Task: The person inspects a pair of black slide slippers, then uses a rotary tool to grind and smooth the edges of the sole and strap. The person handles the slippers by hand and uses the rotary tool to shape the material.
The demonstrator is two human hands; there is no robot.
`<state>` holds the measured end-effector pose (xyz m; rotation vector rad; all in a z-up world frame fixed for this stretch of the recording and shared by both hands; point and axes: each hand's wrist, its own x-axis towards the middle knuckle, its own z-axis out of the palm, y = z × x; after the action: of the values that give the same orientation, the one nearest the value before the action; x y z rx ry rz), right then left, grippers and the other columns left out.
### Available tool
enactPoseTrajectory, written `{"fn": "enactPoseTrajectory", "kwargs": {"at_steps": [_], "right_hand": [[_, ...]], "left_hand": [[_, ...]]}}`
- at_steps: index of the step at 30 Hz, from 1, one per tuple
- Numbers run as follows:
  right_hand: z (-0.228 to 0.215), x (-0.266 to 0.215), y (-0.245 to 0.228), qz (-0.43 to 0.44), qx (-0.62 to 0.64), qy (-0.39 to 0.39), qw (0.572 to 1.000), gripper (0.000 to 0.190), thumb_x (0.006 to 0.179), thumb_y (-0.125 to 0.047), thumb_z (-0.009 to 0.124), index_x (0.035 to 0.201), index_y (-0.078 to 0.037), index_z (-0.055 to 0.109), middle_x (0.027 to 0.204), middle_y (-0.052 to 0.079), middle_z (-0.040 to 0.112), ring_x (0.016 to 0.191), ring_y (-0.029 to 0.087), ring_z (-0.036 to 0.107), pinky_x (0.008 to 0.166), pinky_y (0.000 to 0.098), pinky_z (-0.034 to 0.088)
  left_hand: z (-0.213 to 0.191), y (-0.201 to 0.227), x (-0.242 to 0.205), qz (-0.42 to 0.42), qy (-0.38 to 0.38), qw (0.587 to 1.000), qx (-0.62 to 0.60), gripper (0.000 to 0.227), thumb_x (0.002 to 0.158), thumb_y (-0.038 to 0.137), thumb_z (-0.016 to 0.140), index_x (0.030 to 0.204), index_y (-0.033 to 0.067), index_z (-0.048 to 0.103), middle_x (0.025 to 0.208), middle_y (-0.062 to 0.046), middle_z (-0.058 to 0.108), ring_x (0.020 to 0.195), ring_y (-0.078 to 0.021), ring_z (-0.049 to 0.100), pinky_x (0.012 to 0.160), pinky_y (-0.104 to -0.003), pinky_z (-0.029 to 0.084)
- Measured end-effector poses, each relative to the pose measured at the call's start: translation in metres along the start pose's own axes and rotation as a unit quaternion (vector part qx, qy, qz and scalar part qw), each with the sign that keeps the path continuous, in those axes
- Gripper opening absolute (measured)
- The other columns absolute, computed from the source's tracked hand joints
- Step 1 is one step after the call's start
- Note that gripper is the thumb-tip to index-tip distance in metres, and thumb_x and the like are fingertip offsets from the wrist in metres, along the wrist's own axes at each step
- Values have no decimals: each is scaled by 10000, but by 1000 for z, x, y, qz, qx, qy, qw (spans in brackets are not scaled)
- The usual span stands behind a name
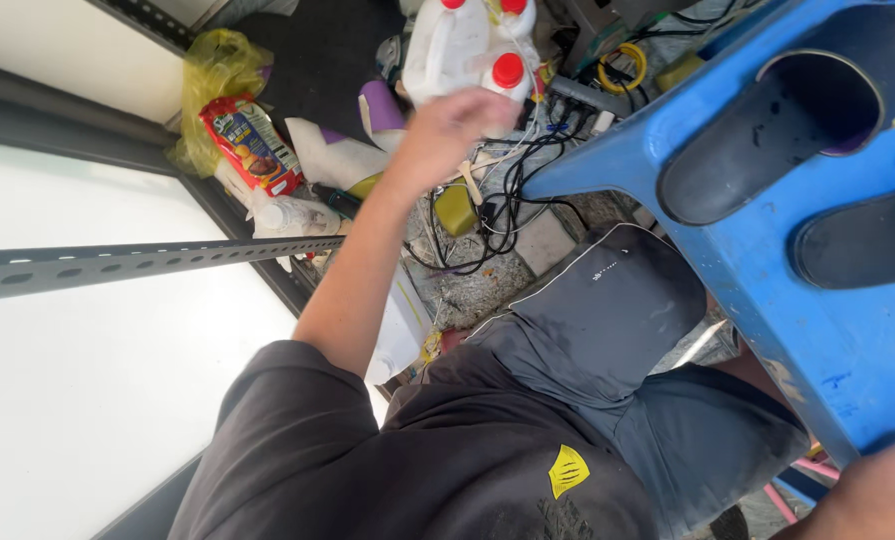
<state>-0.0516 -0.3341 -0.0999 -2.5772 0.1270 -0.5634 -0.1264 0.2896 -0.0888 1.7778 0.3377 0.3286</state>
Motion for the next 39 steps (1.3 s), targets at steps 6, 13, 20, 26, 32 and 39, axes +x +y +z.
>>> {"fn": "enactPoseTrajectory", "kwargs": {"at_steps": [6, 13, 20, 26, 32, 39], "right_hand": [[8, -12, -36, -182, 106, 80, 974, 212, 1042, -24, 584, 1109, 176, 600, 1080, 242, 691, 972, 324, 711, 845, 388, 573], [26, -17, -154, -440, 164, -46, 882, 191, 976, 117, 665, 1114, -10, 635, 1103, 135, 698, 980, 327, 616, 893, 371, 433], [7, -28, -189, -414, 162, -136, 885, 274, 949, 121, 729, 1136, -50, 626, 1086, 114, 703, 966, 281, 653, 865, 343, 479], [-13, -31, -182, -335, 151, -134, 920, 266, 882, 106, 705, 1082, -45, 615, 1039, 113, 710, 935, 286, 678, 820, 347, 502], [-7, -24, -185, -334, 178, -135, 916, 283, 785, 76, 710, 1025, -51, 631, 986, 121, 714, 862, 292, 677, 786, 378, 506], [22, -20, -225, -389, 339, -233, 824, 281, 783, 61, 711, 1038, -46, 660, 1023, 126, 717, 820, 271, 705, 700, 355, 566]], "left_hand": [[-40, -159, -36, -224, 199, 925, 235, 317, 994, 328, 656, 1103, 54, 774, 1110, -167, 754, 1068, -317, 700, 936, -400, 541], [4, -200, -94, -521, 361, 713, -299, 652, 830, 287, 697, 1413, 56, 517, 1423, -150, 606, 1283, -307, 560, 993, -564, 456], [19, -184, -99, -513, 449, 674, -285, 818, 840, 292, 816, 1468, -61, 428, 1475, -186, 542, 1288, -299, 532, 1112, -476, 389], [16, -173, -82, -546, 507, 603, -285, 539, 903, 555, 804, 962, 93, 533, 958, -92, 500, 870, -290, 478, 693, -471, 394], [17, -153, -80, -530, 579, 564, -257, 606, 904, 692, 694, 859, 94, 603, 732, -44, 553, 590, -230, 498, 496, -405, 405], [91, -132, -156, -259, 472, 778, -324, 483, 1076, 529, 573, 1054, 49, 533, 600, 35, 334, 471, -86, 286, 412, -270, 205]]}}
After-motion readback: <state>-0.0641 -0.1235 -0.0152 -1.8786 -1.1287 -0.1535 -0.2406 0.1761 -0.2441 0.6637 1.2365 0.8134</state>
